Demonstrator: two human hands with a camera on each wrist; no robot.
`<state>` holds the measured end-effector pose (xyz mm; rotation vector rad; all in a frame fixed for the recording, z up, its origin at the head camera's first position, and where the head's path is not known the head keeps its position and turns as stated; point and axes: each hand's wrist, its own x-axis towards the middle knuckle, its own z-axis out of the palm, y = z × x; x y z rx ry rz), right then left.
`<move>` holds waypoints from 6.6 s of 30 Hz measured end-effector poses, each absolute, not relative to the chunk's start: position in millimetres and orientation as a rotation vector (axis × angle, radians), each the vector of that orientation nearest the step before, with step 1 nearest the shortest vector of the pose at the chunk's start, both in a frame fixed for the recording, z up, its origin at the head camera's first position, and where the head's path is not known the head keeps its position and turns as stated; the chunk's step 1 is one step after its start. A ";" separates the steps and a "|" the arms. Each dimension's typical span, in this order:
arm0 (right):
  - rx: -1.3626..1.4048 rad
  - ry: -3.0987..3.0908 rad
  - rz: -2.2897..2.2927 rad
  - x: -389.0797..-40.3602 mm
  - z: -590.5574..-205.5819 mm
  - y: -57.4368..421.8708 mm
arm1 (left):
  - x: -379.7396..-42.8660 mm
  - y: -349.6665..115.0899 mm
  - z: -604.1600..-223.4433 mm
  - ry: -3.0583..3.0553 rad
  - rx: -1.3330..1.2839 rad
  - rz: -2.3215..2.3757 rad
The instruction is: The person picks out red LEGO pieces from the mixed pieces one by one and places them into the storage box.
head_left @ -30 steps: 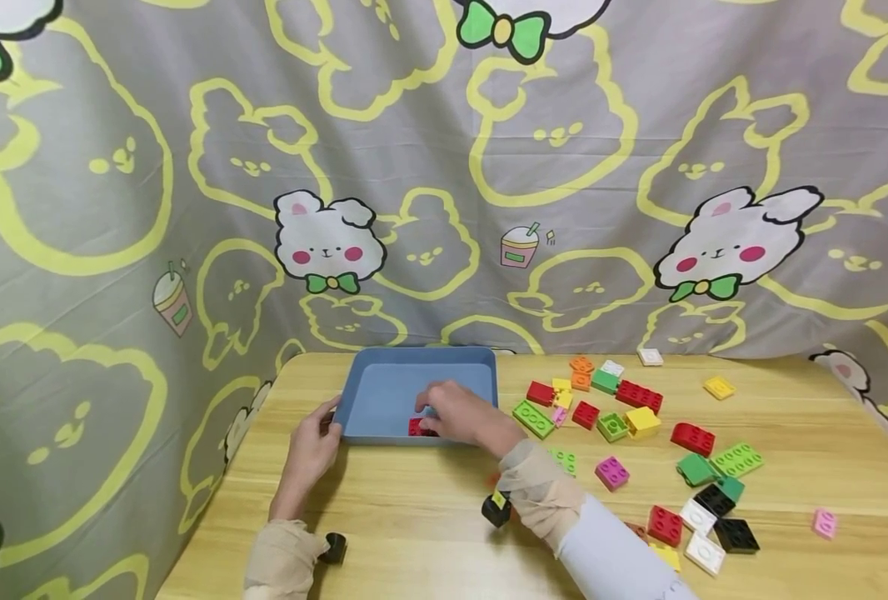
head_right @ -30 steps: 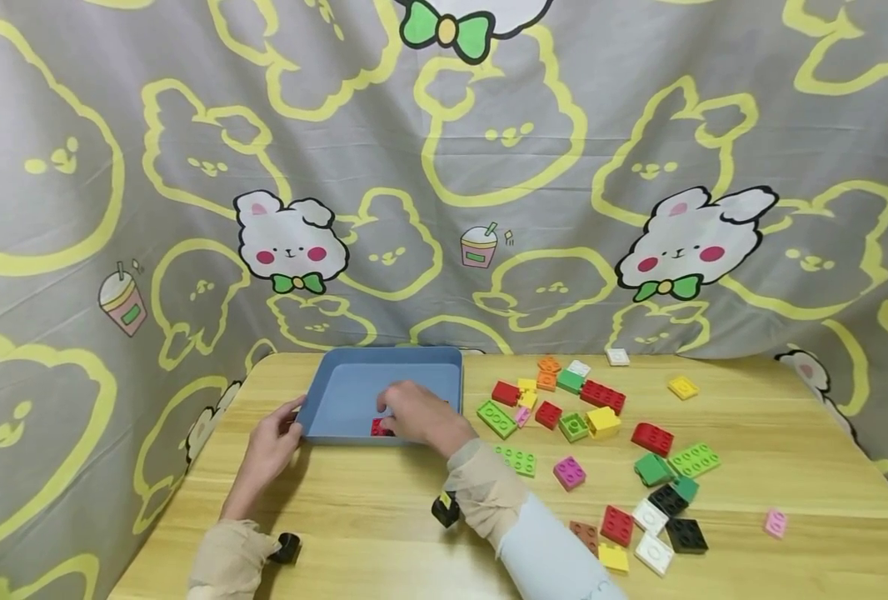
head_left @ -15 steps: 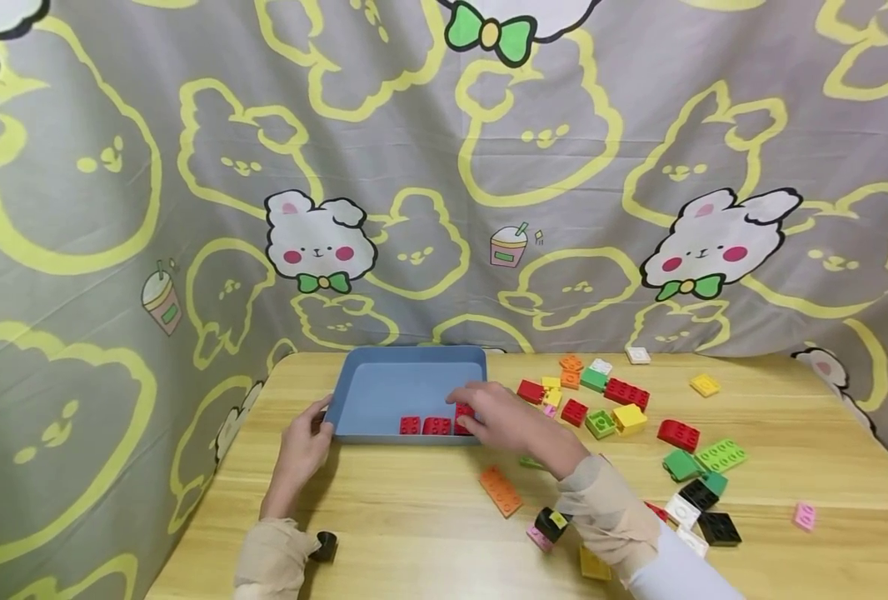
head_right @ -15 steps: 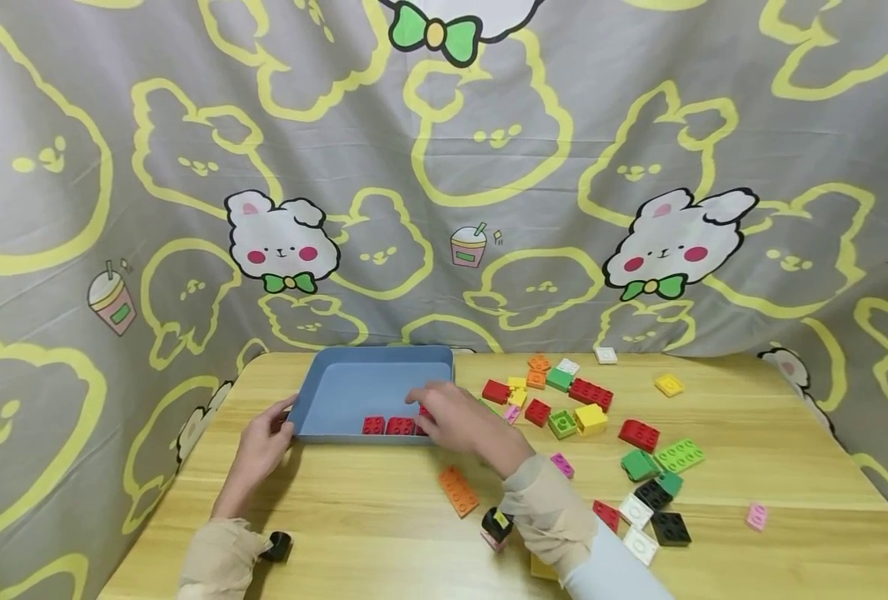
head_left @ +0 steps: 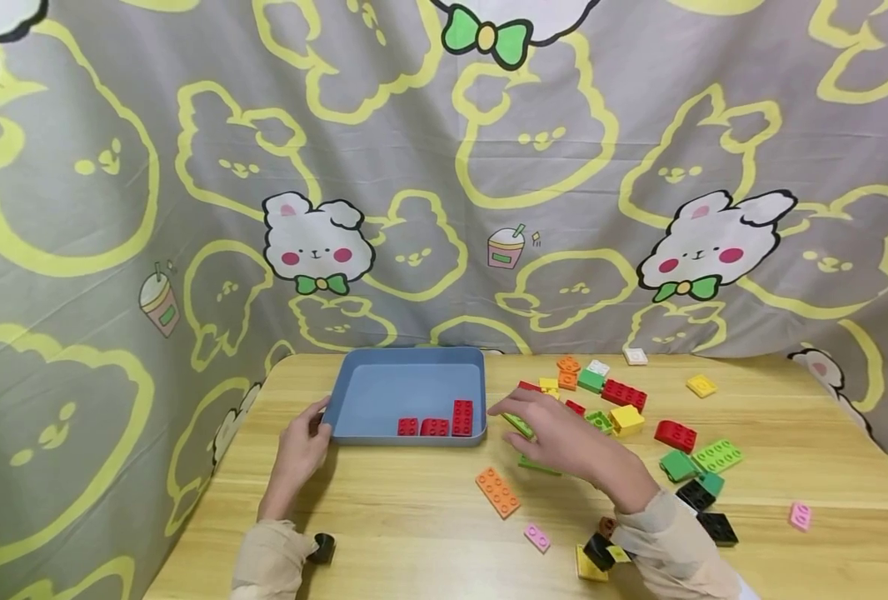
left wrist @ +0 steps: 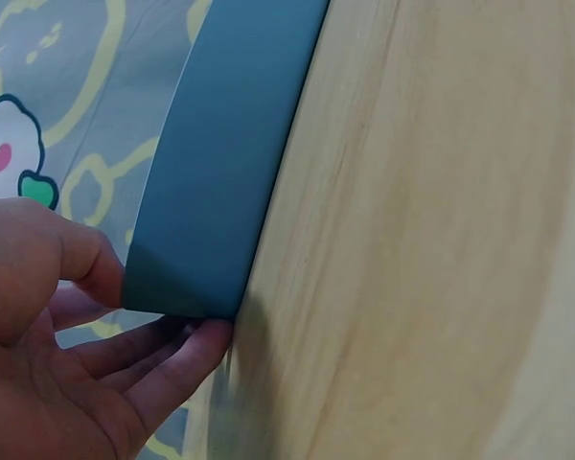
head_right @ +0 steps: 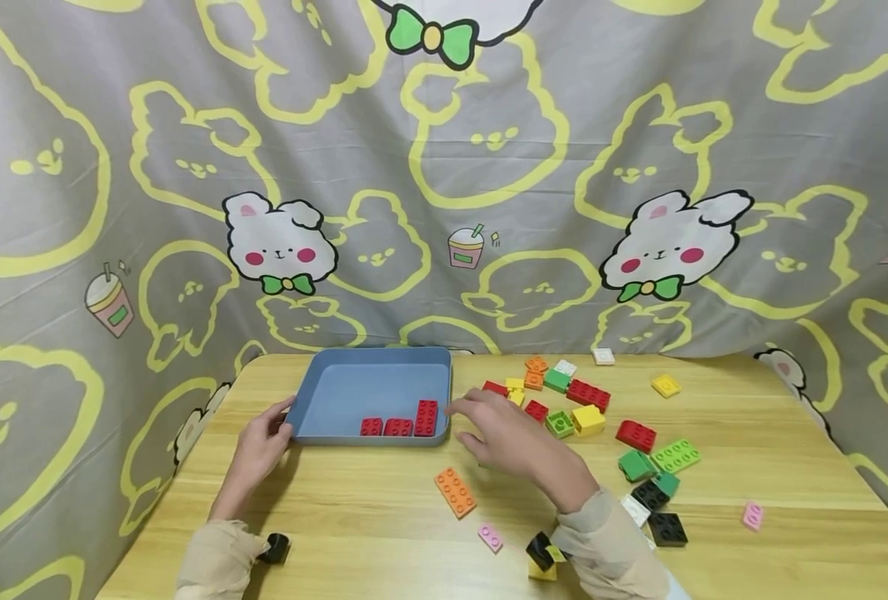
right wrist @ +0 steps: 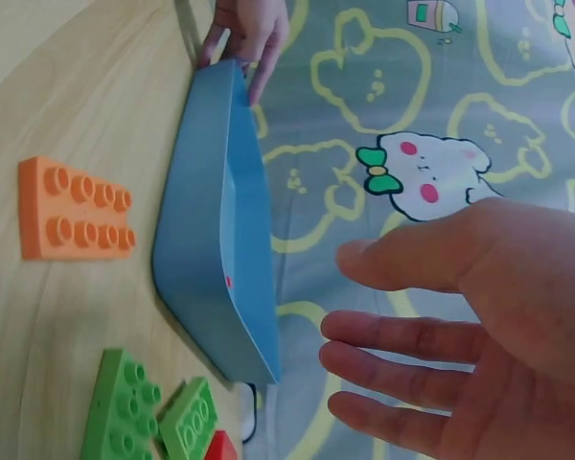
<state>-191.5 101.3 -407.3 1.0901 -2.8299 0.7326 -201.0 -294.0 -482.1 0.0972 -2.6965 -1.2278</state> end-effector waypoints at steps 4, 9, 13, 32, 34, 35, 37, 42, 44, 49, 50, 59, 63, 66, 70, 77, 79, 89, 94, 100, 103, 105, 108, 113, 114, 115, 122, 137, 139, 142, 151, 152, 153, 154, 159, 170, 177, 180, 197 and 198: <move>1.068 -2.878 0.735 -183.0 -406.8 113.6 | -202.1 -294.2 -483.6 -2.694 0.102 -1.240; 1.026 -2.911 0.741 -176.0 -410.8 132.7 | -203.0 -293.6 -486.5 -2.695 0.100 -1.251; 0.992 -2.919 0.756 -169.8 -413.3 149.8 | -201.6 -292.4 -487.6 -2.702 0.096 -1.263; 0.960 -2.980 0.952 -154.7 -408.3 211.9 | -202.2 -291.8 -483.1 -2.711 0.124 -1.249; 0.936 -3.022 0.963 -153.6 -407.8 214.1 | -201.2 -291.9 -481.8 -2.718 0.128 -1.246; 0.916 -3.049 0.972 -152.9 -407.5 215.3 | -200.6 -292.1 -481.0 -2.721 0.129 -1.244; 0.867 -3.116 0.988 -150.9 -407.1 218.8 | -199.7 -292.2 -480.0 -2.725 0.132 -1.242; 0.684 -3.314 1.053 -147.8 -408.2 228.2 | -199.6 -292.8 -480.4 -2.728 0.127 -1.241; 0.649 -3.358 1.055 -147.9 -408.9 230.2 | -199.9 -293.2 -481.2 -2.732 0.127 -1.236; 0.629 -3.379 1.055 -147.8 -411.4 231.7 | -200.6 -293.7 -482.5 -2.731 0.133 -1.229; 0.613 -3.385 1.062 -147.7 -412.1 231.6 | -200.8 -293.6 -482.6 -2.729 0.134 -1.227; 0.538 -3.422 1.062 -148.1 -417.2 231.4 | -201.0 -291.2 -485.3 -2.725 0.106 -1.226; 0.545 -3.426 0.984 -147.3 -420.5 229.7 | -200.1 -290.2 -485.9 -2.726 0.112 -1.227; 0.492 -3.447 0.887 -146.6 -423.3 225.3 | -200.0 -289.7 -485.6 -2.726 0.116 -1.227; 0.406 -3.477 0.846 -145.1 -425.6 217.0 | -200.4 -290.6 -484.8 -2.727 0.131 -1.226; 0.350 -3.484 0.948 -141.4 -428.8 208.5 | -202.2 -292.1 -485.0 -2.707 0.127 -1.206; 0.350 -3.488 0.952 -141.0 -429.1 207.2 | -202.7 -291.8 -485.0 -2.705 0.125 -1.204; 0.324 -3.502 0.870 -144.6 -430.1 208.9 | -200.6 -291.4 -482.0 -2.725 0.125 -1.227; 0.310 -3.500 0.860 -143.5 -430.8 209.4 | -200.6 -291.4 -482.4 -2.728 0.121 -1.227; 0.291 -3.476 0.952 -142.7 -429.0 209.5 | -200.4 -291.5 -482.6 -2.722 0.120 -1.224; 0.352 -3.448 0.905 -142.7 -428.0 210.4 | -200.3 -291.6 -482.5 -2.721 0.119 -1.232; 0.418 -3.423 0.845 -142.8 -427.2 211.1 | -200.2 -291.7 -482.4 -2.720 0.119 -1.236; 0.493 -3.392 0.793 -143.5 -426.6 212.0 | -200.1 -292.2 -482.5 -2.717 0.117 -1.239; 0.555 -3.353 0.748 -145.2 -426.2 213.9 | -200.8 -292.5 -482.8 -2.719 0.117 -1.240; 0.552 -3.348 0.750 -145.3 -426.5 214.1 | -201.0 -292.6 -483.1 -2.719 0.117 -1.240; 0.556 -3.341 0.747 -145.6 -426.8 214.3 | -201.2 -292.4 -483.2 -2.718 0.119 -1.239; 0.665 -3.255 0.760 -147.4 -428.4 216.5 | -202.0 -292.0 -484.3 -2.706 0.124 -1.226; 0.782 -3.053 0.796 -150.3 -426.6 212.9 | -201.1 -292.2 -482.3 -2.718 0.127 -1.238; 0.773 -3.047 0.785 -150.3 -425.8 211.4 | -201.1 -292.0 -481.9 -2.720 0.126 -1.240; 0.767 -3.028 0.768 -150.0 -425.6 208.7 | -200.2 -291.8 -481.3 -2.717 0.128 -1.237; 0.749 -3.026 0.781 -150.1 -426.1 199.8 | -201.5 -290.6 -483.8 -2.713 0.115 -1.236; 0.744 -3.029 0.790 -150.1 -426.3 199.4 | -201.6 -290.2 -484.0 -2.712 0.114 -1.237; 0.736 -3.032 0.798 -150.1 -426.4 199.0 | -201.6 -289.8 -484.2 -2.712 0.113 -1.235; 0.729 -3.035 0.800 -149.9 -426.4 198.7 | -201.6 -289.4 -484.1 -2.712 0.111 -1.232; 0.703 -3.043 0.789 -150.9 -425.6 195.3 | -200.6 -289.2 -483.1 -2.709 0.113 -1.228; 0.857 -2.916 0.624 -163.2 -415.5 173.7 | -198.1 -292.2 -481.4 -2.712 0.132 -1.233; 0.953 -2.853 0.553 -168.6 -406.5 158.2 | -201.1 -292.2 -483.2 -2.714 0.122 -1.217; 0.970 -2.835 0.513 -170.7 -403.6 152.2 | -203.5 -290.7 -482.6 -2.713 0.111 -1.204; 1.095 -2.829 0.514 -196.1 -388.9 108.3 | -200.9 -292.2 -482.3 -2.728 0.122 -1.216; 1.098 -2.833 0.519 -197.2 -387.2 105.6 | -201.1 -291.9 -482.4 -2.731 0.120 -1.216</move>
